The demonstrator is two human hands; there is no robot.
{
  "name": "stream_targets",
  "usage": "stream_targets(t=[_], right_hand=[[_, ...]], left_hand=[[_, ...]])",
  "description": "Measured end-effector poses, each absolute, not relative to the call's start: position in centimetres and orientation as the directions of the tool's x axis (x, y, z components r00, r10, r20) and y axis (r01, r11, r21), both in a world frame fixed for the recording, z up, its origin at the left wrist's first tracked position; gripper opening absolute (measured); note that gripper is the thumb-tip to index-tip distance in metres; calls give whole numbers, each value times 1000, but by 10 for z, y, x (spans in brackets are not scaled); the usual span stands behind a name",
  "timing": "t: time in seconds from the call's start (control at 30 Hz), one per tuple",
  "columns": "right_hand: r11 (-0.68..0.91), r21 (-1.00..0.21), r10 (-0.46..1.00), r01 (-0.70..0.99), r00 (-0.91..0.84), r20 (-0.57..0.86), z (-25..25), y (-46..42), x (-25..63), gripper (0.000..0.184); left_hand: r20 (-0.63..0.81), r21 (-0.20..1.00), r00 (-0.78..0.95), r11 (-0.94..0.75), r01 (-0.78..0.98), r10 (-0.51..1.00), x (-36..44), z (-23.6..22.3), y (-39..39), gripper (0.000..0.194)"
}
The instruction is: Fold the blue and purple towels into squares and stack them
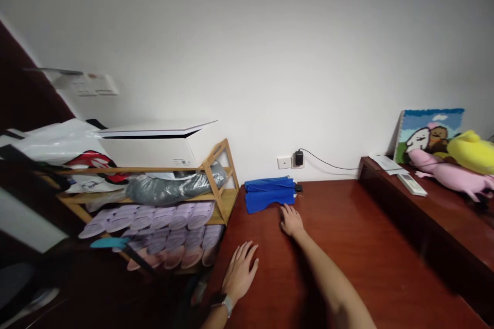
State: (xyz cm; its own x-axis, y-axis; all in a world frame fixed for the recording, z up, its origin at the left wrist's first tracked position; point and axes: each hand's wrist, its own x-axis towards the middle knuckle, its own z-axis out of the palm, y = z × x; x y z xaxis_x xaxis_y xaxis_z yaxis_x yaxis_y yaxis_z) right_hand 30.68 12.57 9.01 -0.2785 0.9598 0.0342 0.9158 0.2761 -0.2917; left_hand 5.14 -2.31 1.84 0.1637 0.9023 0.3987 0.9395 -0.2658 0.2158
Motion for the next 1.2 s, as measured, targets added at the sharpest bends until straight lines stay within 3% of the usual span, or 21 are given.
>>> stream_targets(t=[0.07,0.17,0.3,0.43,0.7,0.9,1.2], right_hand=[[229,-281,969,932,-245,-22,88,150,294,81],[152,-269,978,951,-184,-96,77,165,280,73],[163,-256,986,953,-168,1,64,152,270,63],[269,-245,963,931,-260,71,66,120,268,59],[402,-422,916,812,-363,172,46,6,281,57],[345,-490,938,800,-281,202,45,-72,304,53],[209,-437,956,875,-90,278,23,-107,359,43]], left_hand=[[407,212,161,-264,941,899,51,18,-25,48],[406,211,152,-254,944,901,51,17,-28,49],[392,215,150,-249,944,908,52,19,-30,50],[400,215,156,-258,942,903,52,20,-27,50],[409,189,179,-275,943,895,49,18,-16,46],[429,207,178,-288,935,886,49,19,-10,45],[406,211,180,-284,935,896,50,22,-12,46]])
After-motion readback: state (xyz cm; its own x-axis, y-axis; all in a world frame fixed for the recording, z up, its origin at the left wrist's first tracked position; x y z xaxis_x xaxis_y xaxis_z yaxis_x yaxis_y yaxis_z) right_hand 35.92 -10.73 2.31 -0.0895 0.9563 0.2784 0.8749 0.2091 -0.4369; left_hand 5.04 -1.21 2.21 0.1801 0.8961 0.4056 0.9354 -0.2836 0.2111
